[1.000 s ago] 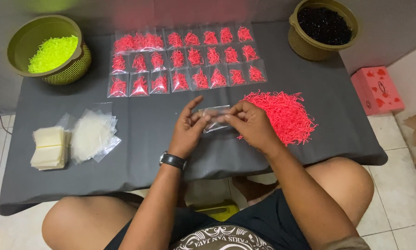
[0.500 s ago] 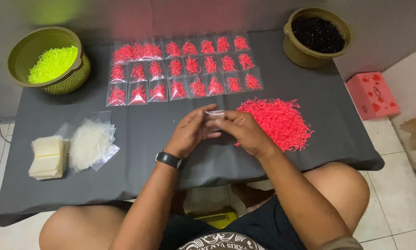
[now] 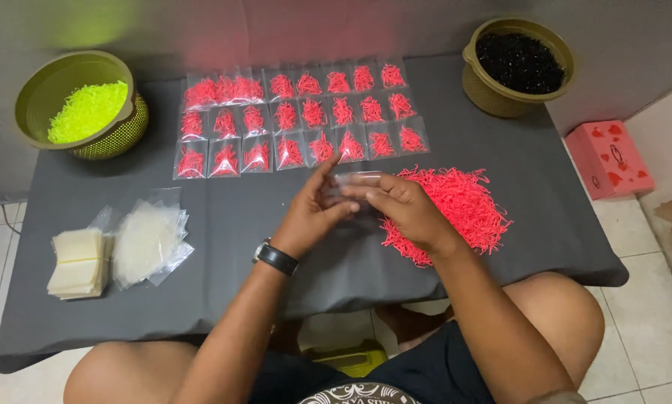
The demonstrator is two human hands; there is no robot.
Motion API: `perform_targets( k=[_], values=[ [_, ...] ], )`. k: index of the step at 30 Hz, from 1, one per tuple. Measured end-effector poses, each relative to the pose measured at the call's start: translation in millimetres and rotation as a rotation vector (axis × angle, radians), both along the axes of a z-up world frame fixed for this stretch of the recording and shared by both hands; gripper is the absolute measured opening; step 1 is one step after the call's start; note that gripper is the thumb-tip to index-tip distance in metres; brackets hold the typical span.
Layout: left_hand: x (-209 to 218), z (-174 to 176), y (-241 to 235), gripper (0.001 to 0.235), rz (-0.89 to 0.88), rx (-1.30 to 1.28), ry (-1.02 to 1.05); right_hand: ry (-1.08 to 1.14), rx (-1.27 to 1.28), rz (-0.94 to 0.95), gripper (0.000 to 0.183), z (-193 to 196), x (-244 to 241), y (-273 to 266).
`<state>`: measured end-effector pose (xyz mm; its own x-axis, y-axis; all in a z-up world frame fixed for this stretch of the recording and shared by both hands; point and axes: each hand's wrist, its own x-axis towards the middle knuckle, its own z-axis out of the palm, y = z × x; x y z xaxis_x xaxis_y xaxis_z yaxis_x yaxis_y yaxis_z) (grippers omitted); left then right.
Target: The person picks up pink shredded material by hand, places it into small plastic bags, and arranges the filled bags on a table in a gift shop.
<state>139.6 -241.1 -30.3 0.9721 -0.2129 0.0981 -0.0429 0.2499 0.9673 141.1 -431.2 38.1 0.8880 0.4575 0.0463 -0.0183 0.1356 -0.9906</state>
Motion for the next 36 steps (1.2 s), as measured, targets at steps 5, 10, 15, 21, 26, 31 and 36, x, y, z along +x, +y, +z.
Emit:
perform_targets(
  k=[5,10,15,21,26,31,36],
  values=[
    [-15,3,3,0.085,0.135,0.652,-0.423,-0.014,-0.315,0.027,0.041,-14,0,6],
    [-17,-19,2,0.063,0.171,0.718,-0.39,-0.075,-0.601,0.028,0.043,-14,-7,10],
    [-9,-42,13,0.07,0.45,0.494,-0.213,-0.418,-0.762,-0.358,0.03,-11,1,-35],
    [-6,-40,17,0.073,0.415,0.19,-0.104,-0.564,-1.558,-0.152,0.023,-59,20,-77],
    [-4,-55,17,0.065,0.444,0.207,-0.164,-0.548,-1.49,-0.2,0.025,-35,-2,-58],
    [-6,-50,17,0.059,0.412,0.257,-0.147,-0.612,-1.542,-0.217,0.013,-55,-1,-62],
    [-11,-43,16,0.061,0.389,0.221,-0.134,-0.466,-1.27,-0.405,0.01,-26,-12,-61]
  ],
)
